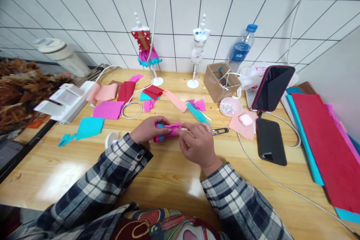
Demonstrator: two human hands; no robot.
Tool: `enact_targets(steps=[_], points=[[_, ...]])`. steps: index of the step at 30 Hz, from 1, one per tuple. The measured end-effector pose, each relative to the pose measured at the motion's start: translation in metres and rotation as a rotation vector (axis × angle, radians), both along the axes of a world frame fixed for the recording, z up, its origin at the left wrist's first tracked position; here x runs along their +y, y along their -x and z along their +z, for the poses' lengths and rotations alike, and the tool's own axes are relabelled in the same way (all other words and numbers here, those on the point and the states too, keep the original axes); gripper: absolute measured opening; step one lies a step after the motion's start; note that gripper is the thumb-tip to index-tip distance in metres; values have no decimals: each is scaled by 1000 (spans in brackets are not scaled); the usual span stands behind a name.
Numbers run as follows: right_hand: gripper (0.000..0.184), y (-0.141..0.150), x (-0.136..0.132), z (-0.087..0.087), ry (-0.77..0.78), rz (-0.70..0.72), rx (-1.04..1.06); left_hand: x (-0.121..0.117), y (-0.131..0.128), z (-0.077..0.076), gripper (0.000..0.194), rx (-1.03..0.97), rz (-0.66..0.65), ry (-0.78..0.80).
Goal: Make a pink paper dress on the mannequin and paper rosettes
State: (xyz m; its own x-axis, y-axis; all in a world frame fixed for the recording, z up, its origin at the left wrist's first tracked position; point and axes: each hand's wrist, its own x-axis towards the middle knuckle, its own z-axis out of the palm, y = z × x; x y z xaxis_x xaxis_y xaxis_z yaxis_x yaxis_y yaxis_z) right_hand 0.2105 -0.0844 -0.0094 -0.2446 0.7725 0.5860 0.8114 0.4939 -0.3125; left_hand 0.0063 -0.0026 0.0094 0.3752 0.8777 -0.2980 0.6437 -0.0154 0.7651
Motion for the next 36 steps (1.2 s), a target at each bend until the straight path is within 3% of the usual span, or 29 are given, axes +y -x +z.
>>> enact_targets(steps=[4,6,10,12,18,20,26,36], points=[[20,3,0,0,14,5,108,-2,0,0,44,1,-11,-26],[30,5,3,-3,54,-6,269,-3,1,-1,44,-8,-18,-57],[58,6,16,-10,279,40,462,-3,2,-3,42,-34,-34,-96],[59,6,23,-13,350,51,490,-3,2,-4,42,-38,-37,-102],[18,5,34,-13,334,5,315,-3,2,-6,42,-14,-28,-116],[12,6,34,-10,296,-3,259,-3,2,-7,42,-4,-29,-124],[14,9,25,-3,193,2,139,-2,2,-10,45,-65,-31,-171],[19,6,12,-3,84,32,-3,-2,2,-13,29,-105,-85,-269]])
